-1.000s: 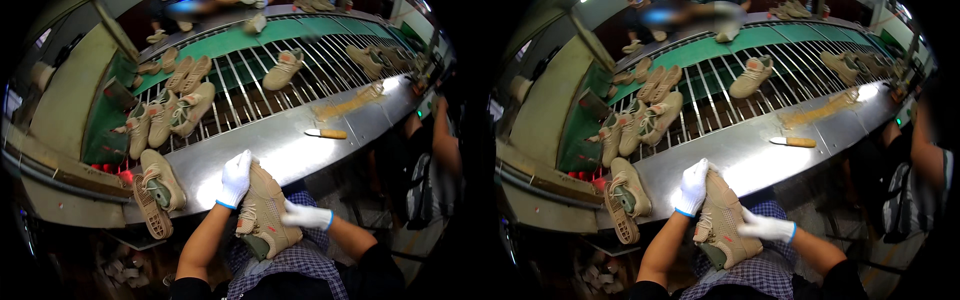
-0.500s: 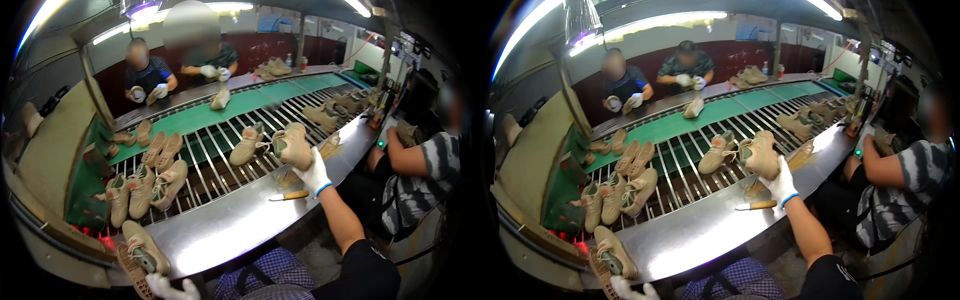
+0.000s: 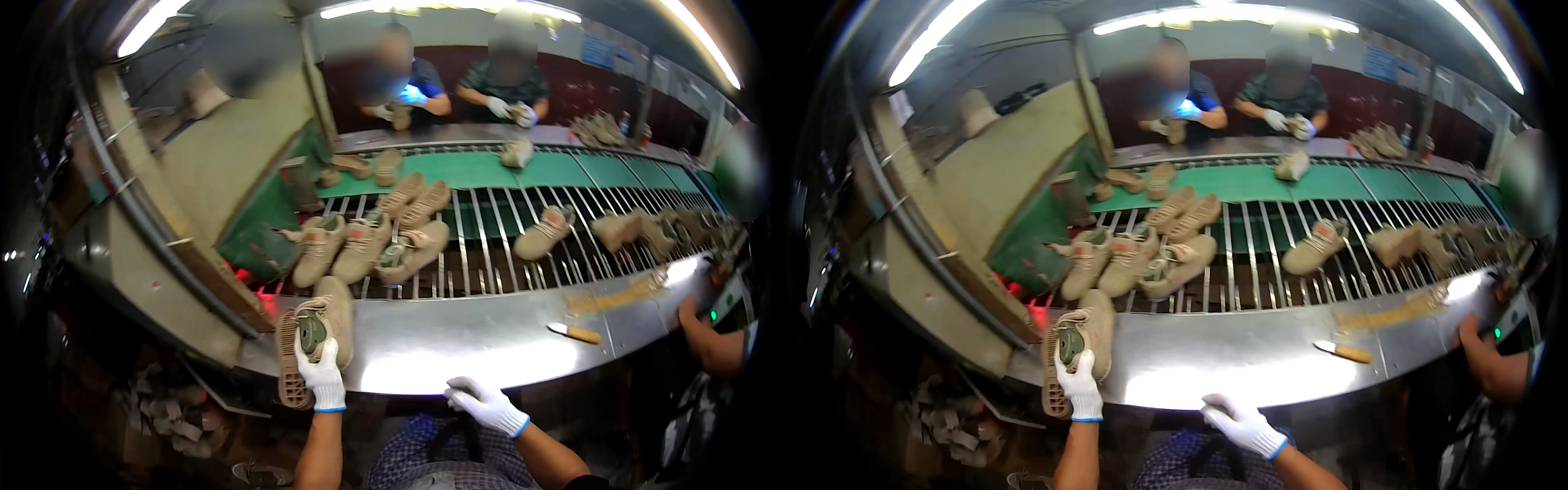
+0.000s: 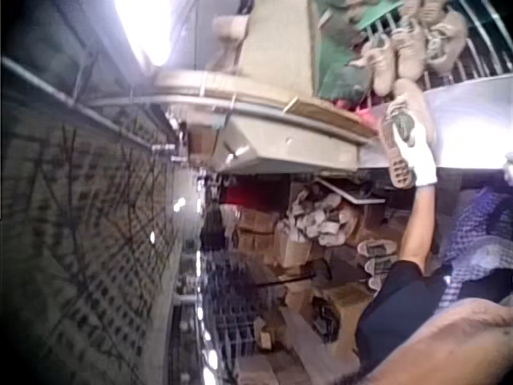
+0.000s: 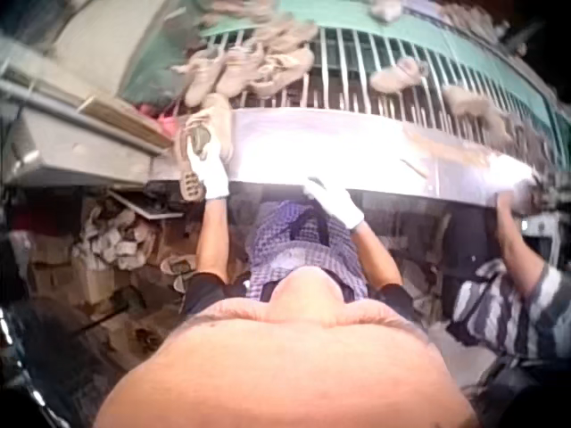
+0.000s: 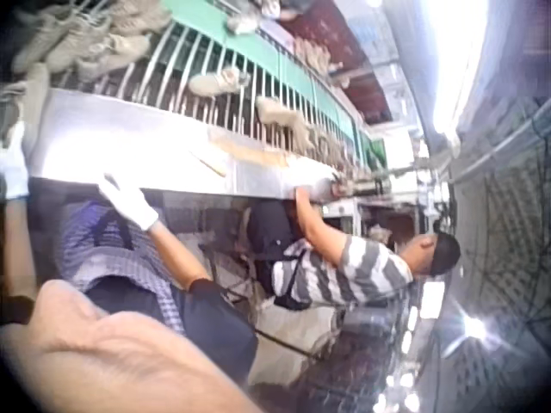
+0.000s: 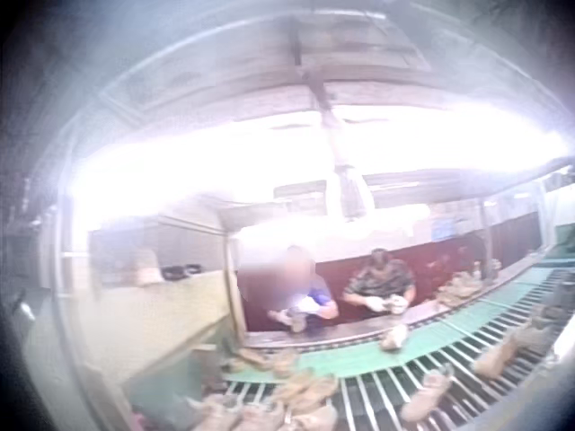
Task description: The person processes shoes on an assembly line by taking them from a moving conveyor, using a small blade to trim material from the heel area, and placing them back onto the rack.
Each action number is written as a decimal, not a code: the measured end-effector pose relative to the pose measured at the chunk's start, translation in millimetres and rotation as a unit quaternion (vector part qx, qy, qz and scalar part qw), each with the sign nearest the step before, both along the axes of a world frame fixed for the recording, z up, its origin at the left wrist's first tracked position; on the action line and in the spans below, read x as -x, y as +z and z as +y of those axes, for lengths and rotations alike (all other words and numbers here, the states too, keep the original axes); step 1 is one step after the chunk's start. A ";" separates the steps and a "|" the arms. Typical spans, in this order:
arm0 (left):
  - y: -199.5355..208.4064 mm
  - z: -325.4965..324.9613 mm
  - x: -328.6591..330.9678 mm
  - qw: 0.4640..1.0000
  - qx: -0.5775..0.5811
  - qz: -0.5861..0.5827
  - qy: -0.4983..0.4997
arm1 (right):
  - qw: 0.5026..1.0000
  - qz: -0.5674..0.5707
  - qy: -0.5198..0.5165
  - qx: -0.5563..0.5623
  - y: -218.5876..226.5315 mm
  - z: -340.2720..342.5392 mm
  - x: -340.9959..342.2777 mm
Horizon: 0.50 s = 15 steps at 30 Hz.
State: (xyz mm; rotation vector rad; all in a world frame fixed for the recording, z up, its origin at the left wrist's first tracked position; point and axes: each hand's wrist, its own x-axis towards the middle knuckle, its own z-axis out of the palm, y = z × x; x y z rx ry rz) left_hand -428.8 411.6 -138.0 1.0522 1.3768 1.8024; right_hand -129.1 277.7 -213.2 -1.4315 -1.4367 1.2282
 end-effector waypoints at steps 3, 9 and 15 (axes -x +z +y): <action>12.0 -50.2 -0.2 0.989 -0.006 -0.138 -0.050 | 0.924 0.343 0.043 0.162 2.9 16.0 21.6; 65.7 -108.8 -25.1 0.804 -0.237 0.350 -0.418 | 0.888 0.410 -0.206 0.035 43.7 -6.6 23.4; 19.6 49.1 119.7 0.785 0.209 0.583 0.024 | 0.776 0.518 -0.290 0.211 12.3 -102.1 -53.0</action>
